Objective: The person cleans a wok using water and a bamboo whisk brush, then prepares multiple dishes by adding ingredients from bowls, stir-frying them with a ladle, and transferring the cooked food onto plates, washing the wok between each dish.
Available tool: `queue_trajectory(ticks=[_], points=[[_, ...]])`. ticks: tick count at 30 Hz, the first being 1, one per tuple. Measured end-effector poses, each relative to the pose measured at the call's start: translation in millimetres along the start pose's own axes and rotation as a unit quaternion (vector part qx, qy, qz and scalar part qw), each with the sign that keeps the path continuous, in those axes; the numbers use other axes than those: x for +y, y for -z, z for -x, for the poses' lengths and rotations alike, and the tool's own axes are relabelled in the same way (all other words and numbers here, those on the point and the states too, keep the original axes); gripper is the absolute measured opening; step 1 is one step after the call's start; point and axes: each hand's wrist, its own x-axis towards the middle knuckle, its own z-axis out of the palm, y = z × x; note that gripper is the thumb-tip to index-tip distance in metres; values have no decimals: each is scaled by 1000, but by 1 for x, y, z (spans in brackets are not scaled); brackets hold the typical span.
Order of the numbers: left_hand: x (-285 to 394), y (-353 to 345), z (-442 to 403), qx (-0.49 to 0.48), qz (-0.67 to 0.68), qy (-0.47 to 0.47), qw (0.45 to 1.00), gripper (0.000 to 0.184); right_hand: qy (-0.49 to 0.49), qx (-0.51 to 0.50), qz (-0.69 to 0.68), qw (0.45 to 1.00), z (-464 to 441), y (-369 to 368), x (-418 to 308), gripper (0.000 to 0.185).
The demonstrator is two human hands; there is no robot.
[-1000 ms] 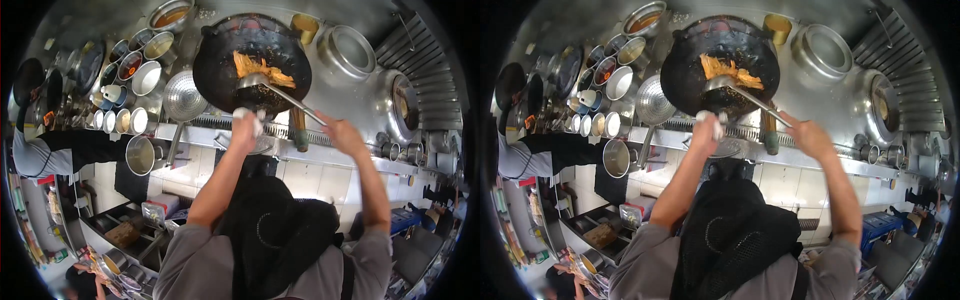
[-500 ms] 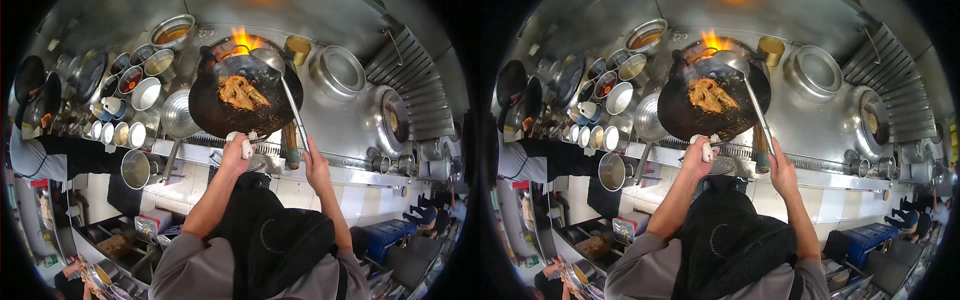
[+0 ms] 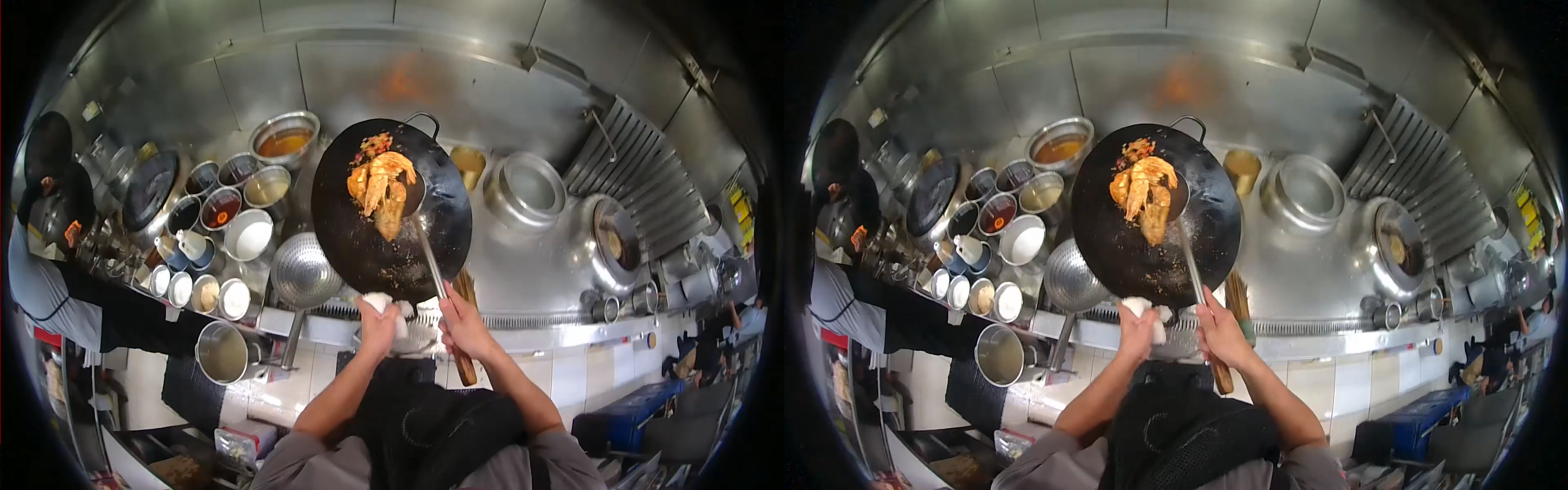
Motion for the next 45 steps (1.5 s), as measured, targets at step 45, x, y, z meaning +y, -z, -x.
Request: queue_trajectory(ticks=[45], points=[[-6,59,-51,-74,-26,96,992,42,-97,-99,-327,935,3,-5,0,49]])
